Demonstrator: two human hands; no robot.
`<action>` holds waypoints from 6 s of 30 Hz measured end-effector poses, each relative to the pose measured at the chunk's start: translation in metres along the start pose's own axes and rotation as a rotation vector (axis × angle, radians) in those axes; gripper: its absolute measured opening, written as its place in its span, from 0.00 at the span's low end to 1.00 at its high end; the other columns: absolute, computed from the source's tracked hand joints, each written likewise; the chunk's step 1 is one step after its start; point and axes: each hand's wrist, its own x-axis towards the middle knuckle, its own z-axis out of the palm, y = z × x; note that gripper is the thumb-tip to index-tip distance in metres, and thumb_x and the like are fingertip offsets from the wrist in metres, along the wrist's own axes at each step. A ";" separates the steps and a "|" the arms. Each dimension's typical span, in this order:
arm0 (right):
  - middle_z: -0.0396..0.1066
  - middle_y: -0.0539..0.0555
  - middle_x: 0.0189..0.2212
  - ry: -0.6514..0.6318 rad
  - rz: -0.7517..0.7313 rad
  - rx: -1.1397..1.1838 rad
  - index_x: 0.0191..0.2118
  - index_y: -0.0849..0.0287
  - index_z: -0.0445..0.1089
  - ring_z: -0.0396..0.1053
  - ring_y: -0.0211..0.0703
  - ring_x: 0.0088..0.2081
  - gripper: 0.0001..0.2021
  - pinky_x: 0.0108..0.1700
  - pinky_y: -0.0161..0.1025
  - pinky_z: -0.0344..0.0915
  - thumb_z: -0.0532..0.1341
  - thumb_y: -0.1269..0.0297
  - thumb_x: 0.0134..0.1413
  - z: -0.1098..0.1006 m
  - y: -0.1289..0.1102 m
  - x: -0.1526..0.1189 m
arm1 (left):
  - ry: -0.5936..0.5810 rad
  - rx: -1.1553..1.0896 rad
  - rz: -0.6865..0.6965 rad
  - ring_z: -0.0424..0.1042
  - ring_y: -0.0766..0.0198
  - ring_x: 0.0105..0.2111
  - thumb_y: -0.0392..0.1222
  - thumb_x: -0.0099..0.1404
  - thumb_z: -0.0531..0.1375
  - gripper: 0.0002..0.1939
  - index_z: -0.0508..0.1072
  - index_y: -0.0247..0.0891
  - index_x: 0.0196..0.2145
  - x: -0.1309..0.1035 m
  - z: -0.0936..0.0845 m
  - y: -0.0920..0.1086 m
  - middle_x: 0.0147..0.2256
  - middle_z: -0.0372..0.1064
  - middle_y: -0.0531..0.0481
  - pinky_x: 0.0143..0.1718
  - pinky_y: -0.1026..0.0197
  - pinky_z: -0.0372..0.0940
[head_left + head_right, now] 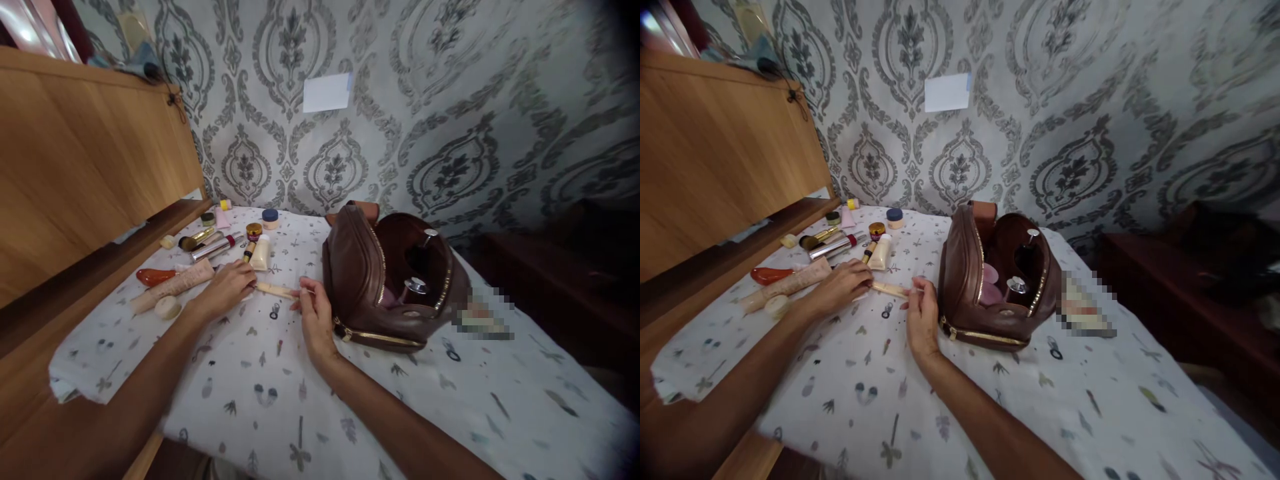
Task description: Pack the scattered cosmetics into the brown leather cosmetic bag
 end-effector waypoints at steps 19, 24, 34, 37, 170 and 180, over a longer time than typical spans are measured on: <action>0.70 0.48 0.23 -0.012 0.164 0.164 0.50 0.60 0.67 0.67 0.40 0.24 0.22 0.29 0.39 0.65 0.62 0.53 0.53 -0.001 0.015 0.007 | 0.059 -0.801 -0.227 0.63 0.66 0.23 0.52 0.63 0.58 0.14 0.71 0.38 0.35 -0.003 -0.018 0.007 0.24 0.65 0.55 0.24 0.66 0.55; 0.68 0.46 0.19 -0.054 0.196 0.222 0.48 0.60 0.67 0.63 0.39 0.21 0.22 0.26 0.37 0.61 0.64 0.53 0.50 0.000 0.011 0.006 | 0.074 -0.916 -0.282 0.62 0.67 0.23 0.52 0.60 0.61 0.14 0.73 0.37 0.34 -0.003 -0.015 0.009 0.24 0.63 0.56 0.23 0.67 0.54; 0.69 0.47 0.26 -0.106 0.120 0.260 0.47 0.57 0.67 0.66 0.36 0.23 0.18 0.26 0.34 0.62 0.65 0.61 0.49 0.001 0.011 0.005 | 0.179 -0.978 -0.330 0.55 0.70 0.20 0.52 0.62 0.60 0.14 0.71 0.37 0.37 -0.004 -0.012 0.003 0.21 0.57 0.59 0.20 0.68 0.48; 0.72 0.49 0.29 -0.119 0.122 0.244 0.48 0.57 0.67 0.67 0.36 0.24 0.19 0.26 0.34 0.63 0.64 0.63 0.49 0.001 0.010 0.005 | 0.205 -0.996 -0.344 0.56 0.70 0.19 0.53 0.62 0.60 0.15 0.70 0.37 0.36 -0.003 -0.010 0.000 0.20 0.59 0.59 0.20 0.68 0.50; 0.67 0.50 0.33 -0.213 0.049 0.258 0.39 0.56 0.67 0.65 0.37 0.29 0.13 0.25 0.31 0.63 0.65 0.61 0.46 0.009 0.024 0.005 | 0.331 -0.237 0.164 0.73 0.55 0.35 0.44 0.69 0.58 0.08 0.74 0.39 0.41 0.173 -0.082 0.200 0.34 0.76 0.48 0.35 0.59 0.60; 0.67 0.48 0.28 -0.195 0.028 0.210 0.35 0.56 0.66 0.65 0.38 0.29 0.11 0.26 0.31 0.62 0.65 0.60 0.47 0.011 0.030 0.007 | 0.094 -0.146 0.178 0.76 0.51 0.40 0.42 0.65 0.61 0.06 0.74 0.39 0.38 0.189 -0.073 0.205 0.38 0.78 0.45 0.35 0.57 0.64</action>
